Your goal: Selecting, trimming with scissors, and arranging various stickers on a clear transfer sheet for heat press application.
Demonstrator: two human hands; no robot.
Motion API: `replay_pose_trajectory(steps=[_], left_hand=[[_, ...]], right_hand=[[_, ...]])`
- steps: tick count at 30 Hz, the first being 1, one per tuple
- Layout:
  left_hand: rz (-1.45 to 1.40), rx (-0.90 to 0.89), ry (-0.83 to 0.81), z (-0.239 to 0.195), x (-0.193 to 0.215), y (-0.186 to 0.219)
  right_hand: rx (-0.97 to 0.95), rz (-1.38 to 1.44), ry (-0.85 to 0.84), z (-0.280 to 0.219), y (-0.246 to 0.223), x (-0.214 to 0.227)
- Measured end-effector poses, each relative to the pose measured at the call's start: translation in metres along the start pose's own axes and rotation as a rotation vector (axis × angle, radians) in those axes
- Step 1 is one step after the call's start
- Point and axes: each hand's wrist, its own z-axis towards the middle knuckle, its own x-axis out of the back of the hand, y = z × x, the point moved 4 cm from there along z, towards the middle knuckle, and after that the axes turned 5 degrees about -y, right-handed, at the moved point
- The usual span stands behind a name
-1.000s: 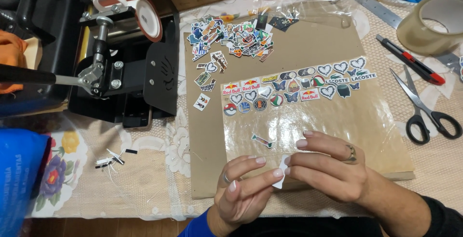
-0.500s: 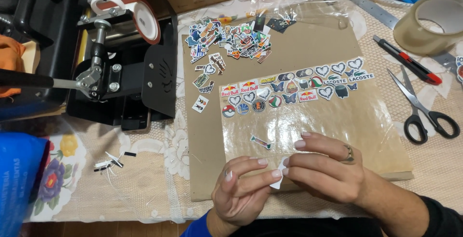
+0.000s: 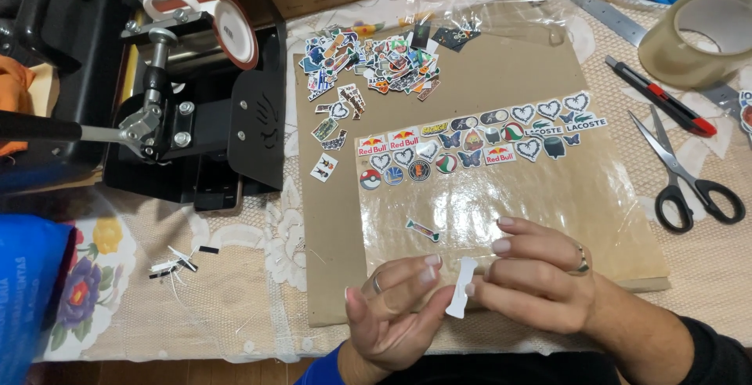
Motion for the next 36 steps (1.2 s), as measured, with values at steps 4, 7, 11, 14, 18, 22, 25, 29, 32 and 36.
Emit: replay_pose_trajectory(steps=[4,7,11,14,18,22,25,29,32,36], left_hand=[[-0.033,0.090,0.041,0.009,-0.004,-0.002],[-0.176,0.178,-0.027,0.007,-0.005,-0.003],[-0.280,0.268,0.004,0.020,-0.007,-0.003],[-0.322,0.398,0.055,0.032,-0.004,-0.003],[-0.287,0.767,-0.091,0.057,-0.001,-0.011],[-0.221,0.957,-0.344,0.076,-0.010,-0.021],[-0.198,0.855,-0.469,0.084,-0.030,-0.033],[-0.235,0.868,-0.568,0.099,-0.056,-0.045],[-0.302,0.903,-0.581,0.101,-0.077,-0.063],[-0.307,0.837,-0.621,0.098,-0.104,-0.085]], right_hand=[[-0.116,0.142,-0.016,0.003,-0.002,0.003],[-0.382,0.509,0.064,-0.008,0.010,-0.015],[-0.634,0.895,0.147,-0.004,0.016,-0.030],[-0.760,1.100,0.143,-0.008,0.024,-0.032],[-0.997,0.999,0.025,-0.022,0.048,-0.007],[-1.081,0.762,-0.227,-0.020,0.057,0.012],[-1.167,0.658,-0.246,-0.025,0.062,0.023],[-1.360,0.650,-0.255,-0.048,0.080,0.034],[-1.437,0.684,-0.322,-0.065,0.096,0.039],[-1.440,0.692,-0.414,-0.083,0.127,0.049]])
